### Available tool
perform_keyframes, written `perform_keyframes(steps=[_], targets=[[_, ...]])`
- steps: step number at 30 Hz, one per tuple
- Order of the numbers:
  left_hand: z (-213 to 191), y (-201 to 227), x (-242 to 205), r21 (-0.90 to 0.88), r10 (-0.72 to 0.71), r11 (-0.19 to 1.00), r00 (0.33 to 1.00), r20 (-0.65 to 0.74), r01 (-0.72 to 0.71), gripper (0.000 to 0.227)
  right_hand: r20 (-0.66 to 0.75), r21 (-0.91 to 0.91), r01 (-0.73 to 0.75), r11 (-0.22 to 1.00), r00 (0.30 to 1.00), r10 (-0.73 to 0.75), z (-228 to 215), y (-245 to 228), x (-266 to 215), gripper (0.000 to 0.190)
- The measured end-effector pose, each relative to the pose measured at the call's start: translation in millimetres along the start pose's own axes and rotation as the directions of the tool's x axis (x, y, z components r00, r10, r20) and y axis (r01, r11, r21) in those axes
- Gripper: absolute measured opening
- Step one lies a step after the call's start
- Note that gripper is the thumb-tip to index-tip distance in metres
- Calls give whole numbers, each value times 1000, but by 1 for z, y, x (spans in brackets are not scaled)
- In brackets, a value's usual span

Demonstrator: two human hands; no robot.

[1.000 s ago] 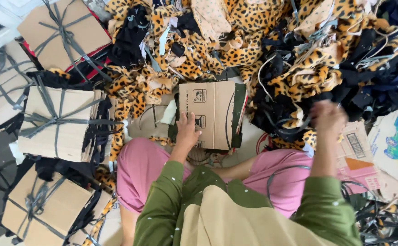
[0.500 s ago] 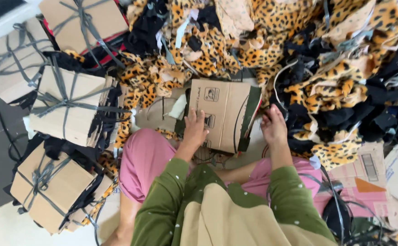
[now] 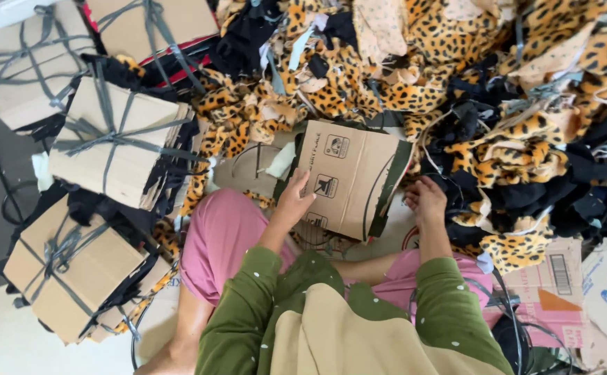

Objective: Packing fabric into cardboard boxes and securing them with straps

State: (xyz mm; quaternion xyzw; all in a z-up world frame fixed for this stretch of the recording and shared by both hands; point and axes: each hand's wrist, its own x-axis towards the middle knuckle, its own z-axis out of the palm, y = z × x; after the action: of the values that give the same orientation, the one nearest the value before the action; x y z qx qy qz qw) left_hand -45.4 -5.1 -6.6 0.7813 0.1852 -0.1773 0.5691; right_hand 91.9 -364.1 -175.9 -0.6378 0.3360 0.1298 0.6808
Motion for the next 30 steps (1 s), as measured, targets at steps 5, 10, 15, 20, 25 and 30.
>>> perform_keyframes(steps=[5, 10, 15, 20, 25, 30], targets=[[-14, -36, 8, -227, -49, 974, 985, -166, 10, 65, -11, 165, -69, 984, 997, 72, -1, -43, 5, 38], [-31, -3, -12, -300, -161, 951, 943, -292, 70, 56, -67, -74, 375, 924, 923, -380, -18, -95, -74, 22], [20, -11, 23, 247, 473, 879, 816, -331, -409, 41, 501, -497, 840, 217, 482, -718, -14, -153, -176, 25], [74, 41, 3, 141, 624, 782, 759, -186, -607, 46, 759, -387, 922, 1, 319, -567, 61, -171, -233, 18], [100, 31, 20, -150, 523, 838, 851, -51, -524, 31, 910, -234, 969, -81, 189, -370, 105, -169, -240, 21], [137, -49, 62, -527, 463, 724, 880, -107, -445, 54, 970, -241, 944, 224, 242, 26, 146, -191, -269, 34]])
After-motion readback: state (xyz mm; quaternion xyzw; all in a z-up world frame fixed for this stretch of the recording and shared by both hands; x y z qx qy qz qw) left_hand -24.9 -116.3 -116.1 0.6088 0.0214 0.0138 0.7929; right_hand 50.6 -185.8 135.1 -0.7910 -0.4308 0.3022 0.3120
